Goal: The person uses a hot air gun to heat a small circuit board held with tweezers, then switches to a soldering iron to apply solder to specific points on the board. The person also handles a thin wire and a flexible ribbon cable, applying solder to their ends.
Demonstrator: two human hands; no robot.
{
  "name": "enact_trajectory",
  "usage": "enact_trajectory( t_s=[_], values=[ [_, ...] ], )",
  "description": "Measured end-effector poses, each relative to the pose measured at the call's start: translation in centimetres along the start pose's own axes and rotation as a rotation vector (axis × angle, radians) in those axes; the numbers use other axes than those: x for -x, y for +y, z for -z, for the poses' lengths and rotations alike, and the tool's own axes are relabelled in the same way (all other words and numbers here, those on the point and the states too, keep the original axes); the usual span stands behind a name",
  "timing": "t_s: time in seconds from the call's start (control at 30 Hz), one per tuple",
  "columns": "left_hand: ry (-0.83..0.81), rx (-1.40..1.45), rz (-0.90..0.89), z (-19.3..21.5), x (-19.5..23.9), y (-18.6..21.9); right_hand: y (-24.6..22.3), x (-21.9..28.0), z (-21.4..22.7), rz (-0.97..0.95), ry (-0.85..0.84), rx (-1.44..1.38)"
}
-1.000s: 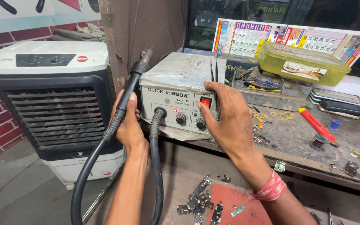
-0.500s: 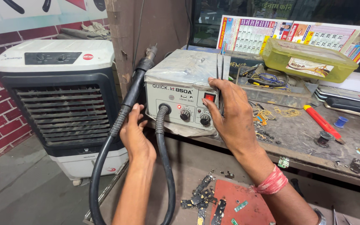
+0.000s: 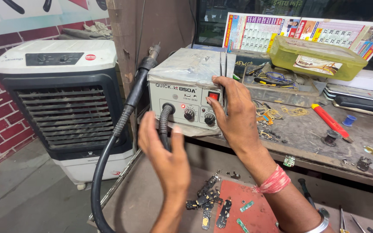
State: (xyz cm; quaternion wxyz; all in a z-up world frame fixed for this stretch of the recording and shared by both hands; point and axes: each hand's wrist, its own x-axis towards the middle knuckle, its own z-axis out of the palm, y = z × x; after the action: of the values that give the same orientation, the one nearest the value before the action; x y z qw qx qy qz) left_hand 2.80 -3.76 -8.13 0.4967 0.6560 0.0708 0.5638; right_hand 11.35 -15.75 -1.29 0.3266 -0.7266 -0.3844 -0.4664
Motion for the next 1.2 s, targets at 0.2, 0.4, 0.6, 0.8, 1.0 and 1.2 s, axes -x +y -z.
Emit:
enact_trajectory(
  t_s=[0.2,0.4,0.6,0.8,1.0,1.2],
  values=[
    [-0.072,-0.021,-0.057,-0.9,2.4,1.2,-0.2,0.1,-0.3,-0.037,0.018,-0.025],
    [-0.091,-0.077,-0.080,-0.8,2.8,1.2,0.0,0.1,-0.2,-0.041,0.020,-0.050],
    [-0.113,-0.124,-0.069,-1.0,3.6,1.7,0.3,0.1,-0.2,-0.024,0.021,-0.057],
    [-0.119,-0.174,-0.124,-1.7,4.6,2.1,0.3,0.4,-0.3,-0.019,0.028,-0.047],
    [-0.152,-0.126,-0.129,-2.1,5.0,2.5,0.6,0.4,-0.3,0.004,0.027,-0.042],
    [-0.263,0.005,-0.105,-2.1,5.1,3.5,0.3,0.5,0.0,-0.033,0.017,-0.104]
  ],
)
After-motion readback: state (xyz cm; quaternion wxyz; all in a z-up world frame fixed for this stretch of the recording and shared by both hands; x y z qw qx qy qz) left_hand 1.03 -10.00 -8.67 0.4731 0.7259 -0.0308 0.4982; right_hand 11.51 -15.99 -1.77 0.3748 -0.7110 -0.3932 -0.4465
